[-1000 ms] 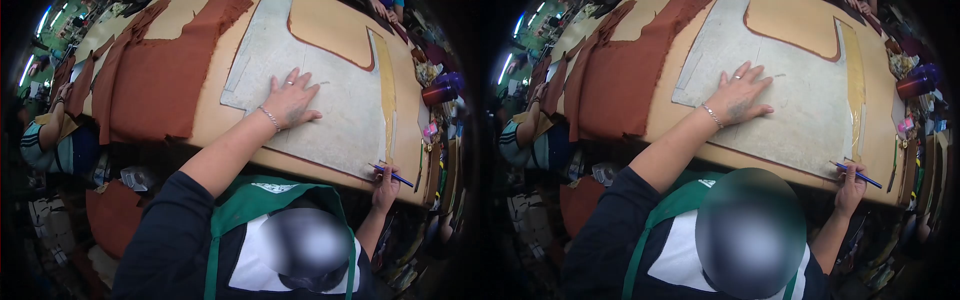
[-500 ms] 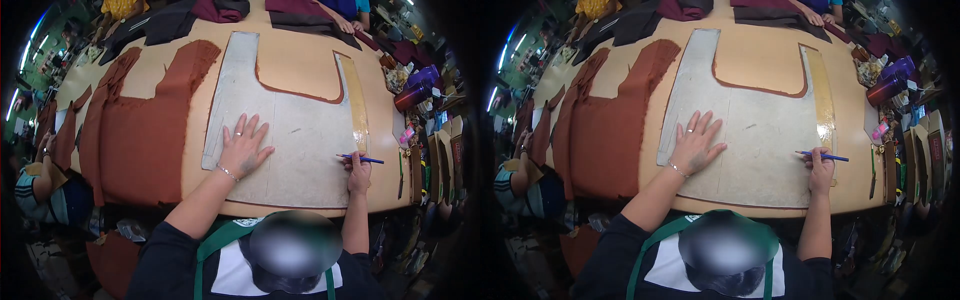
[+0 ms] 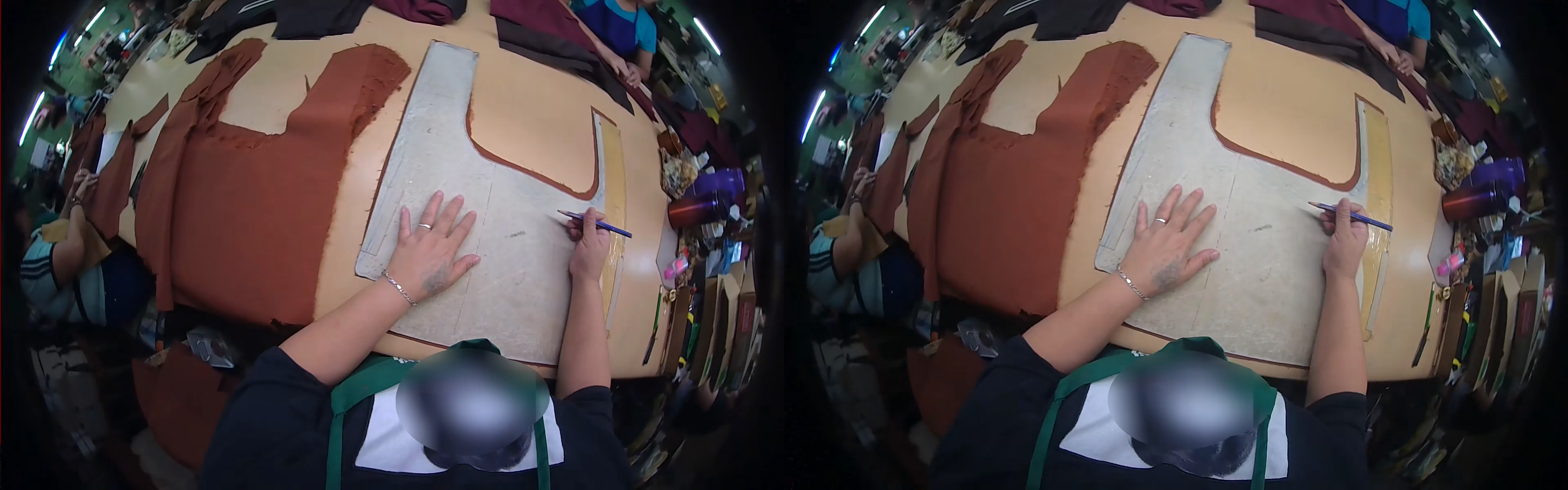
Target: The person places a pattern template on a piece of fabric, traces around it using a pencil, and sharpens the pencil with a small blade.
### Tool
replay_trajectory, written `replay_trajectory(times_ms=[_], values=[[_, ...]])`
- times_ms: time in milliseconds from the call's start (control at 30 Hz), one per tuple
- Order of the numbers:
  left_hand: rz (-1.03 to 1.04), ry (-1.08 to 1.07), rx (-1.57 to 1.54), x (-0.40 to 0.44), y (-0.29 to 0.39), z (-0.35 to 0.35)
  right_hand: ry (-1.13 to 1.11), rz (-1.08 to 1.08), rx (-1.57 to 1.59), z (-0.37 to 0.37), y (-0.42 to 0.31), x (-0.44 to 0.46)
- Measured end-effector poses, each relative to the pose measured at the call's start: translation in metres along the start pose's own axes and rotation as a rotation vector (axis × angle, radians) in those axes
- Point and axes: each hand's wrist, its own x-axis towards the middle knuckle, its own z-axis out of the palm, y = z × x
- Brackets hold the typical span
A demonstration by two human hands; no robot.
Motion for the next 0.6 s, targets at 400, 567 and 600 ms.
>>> replay_trajectory(times_ms=[400,567,600], values=[[0.004,0.349,-0.273,0.132,-0.085,-0.079,-0.221,0.169,0.366,0.165,0.001,0.019],[-0.056,0.302,-0.199,0.245,-0.119,-0.086,-0.381,0.089,0.283,0.163,0.007,0.016],[-0.028,0.299,-0.193,0.267,-0.127,-0.080,-0.382,0.114,0.295,0.163,0.007,0.017]])
